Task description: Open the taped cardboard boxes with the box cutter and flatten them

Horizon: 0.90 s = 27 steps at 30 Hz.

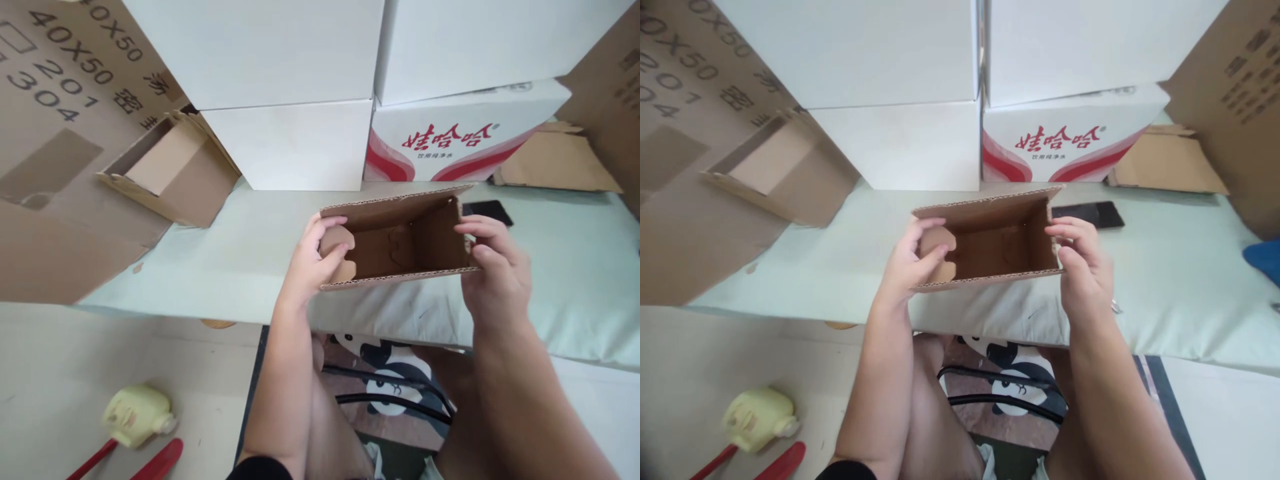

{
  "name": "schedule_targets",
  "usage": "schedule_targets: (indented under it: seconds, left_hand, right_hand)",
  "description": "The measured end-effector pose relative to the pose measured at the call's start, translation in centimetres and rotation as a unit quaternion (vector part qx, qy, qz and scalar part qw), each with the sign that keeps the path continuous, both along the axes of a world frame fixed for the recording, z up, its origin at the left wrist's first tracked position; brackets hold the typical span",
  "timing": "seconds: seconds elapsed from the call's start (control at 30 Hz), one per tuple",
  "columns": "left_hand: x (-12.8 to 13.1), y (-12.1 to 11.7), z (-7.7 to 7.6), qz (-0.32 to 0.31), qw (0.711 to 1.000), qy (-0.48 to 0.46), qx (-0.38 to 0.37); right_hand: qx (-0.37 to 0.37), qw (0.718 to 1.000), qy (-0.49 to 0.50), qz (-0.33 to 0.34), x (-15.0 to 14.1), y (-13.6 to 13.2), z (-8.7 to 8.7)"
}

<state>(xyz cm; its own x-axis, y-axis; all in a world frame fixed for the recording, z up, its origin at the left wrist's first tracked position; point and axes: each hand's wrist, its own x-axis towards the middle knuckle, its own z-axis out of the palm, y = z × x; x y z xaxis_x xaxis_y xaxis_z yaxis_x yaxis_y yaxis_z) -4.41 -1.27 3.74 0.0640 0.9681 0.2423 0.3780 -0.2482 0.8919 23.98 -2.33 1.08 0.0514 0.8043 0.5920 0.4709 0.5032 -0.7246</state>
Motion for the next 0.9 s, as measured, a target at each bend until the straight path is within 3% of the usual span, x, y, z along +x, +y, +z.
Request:
schedule_targets:
  seconds: [0.1, 0.3, 0.4, 0.57, 0.73, 0.9]
  left_hand:
    - [0.4, 0.2, -0.3, 0.007, 1.0, -0.023, -0.003]
    - [1.4, 1.0, -1.9, 0.036, 0.988, -0.14, 0.059]
    - [1.6, 1.1, -2.0, 0.044, 0.981, -0.184, 0.053]
    - [2.1, 1.3, -1.2, 0.031, 0.97, -0.234, 0.05]
    - [2.3, 1.6, -0.7, 0.014, 0.985, -0.166, 0.041]
    - [1.7, 1.4, -0.4, -0.026, 0.996, -0.082, 0.021]
  right_hand:
    - [-0.019, 0.998, 0.059, 0.033, -0.2, -0.4, 0.1]
    - [-0.076, 0.995, 0.029, 0.065, 0.1, -1.0, -0.1]
    - [-0.053, 0.997, 0.02, 0.044, -0.6, -1.1, -0.5]
    - [-0.028, 0.996, 0.09, 0.0, -1.7, -0.6, -1.6]
    - [-0.014, 0.994, 0.104, -0.037, -1.9, -0.1, -2.5]
    - [-0.049, 0.992, 0.107, -0.036, -1.5, 0.1, -2.9]
